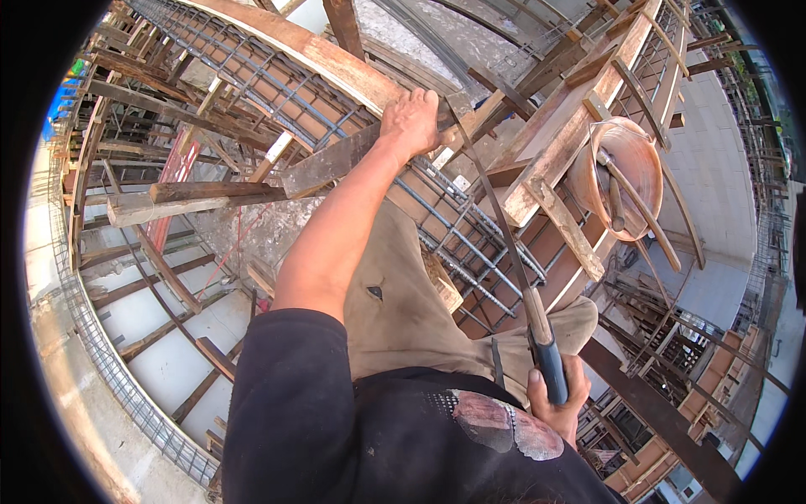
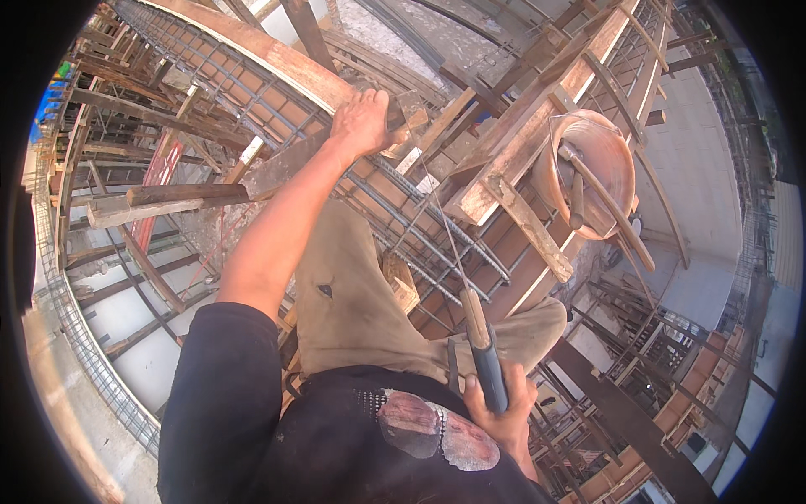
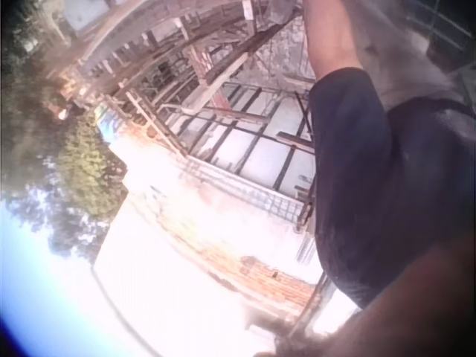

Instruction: The person hands a large wooden panel down to another person, then picks up a smaller wooden block and uses a saw to cut it while sitting on a construction frame.

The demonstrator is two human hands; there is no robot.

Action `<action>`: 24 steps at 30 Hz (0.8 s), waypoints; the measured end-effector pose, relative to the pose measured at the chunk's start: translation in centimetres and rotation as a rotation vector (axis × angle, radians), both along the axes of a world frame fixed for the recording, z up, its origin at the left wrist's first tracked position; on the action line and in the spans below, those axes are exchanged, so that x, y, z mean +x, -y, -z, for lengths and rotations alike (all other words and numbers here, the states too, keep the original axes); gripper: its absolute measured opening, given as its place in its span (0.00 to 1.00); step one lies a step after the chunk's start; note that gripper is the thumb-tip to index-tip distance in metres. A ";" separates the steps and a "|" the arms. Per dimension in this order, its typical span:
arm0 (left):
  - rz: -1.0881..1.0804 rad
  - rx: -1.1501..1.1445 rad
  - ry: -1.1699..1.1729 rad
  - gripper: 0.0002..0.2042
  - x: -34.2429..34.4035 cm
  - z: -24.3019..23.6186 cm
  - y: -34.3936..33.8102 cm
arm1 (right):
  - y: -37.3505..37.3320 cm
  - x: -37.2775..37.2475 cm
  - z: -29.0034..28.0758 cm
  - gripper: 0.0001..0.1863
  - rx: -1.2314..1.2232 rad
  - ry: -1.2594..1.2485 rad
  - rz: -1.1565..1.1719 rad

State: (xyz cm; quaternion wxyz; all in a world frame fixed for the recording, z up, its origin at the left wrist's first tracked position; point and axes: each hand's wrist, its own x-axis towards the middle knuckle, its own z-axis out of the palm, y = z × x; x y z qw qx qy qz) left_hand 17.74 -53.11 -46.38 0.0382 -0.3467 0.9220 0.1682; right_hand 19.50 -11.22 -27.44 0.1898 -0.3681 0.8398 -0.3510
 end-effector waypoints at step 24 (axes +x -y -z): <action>0.006 -0.025 -0.073 0.31 0.0 1.1 0.1 | 9.3 -2.3 2.8 0.14 0.052 0.098 0.061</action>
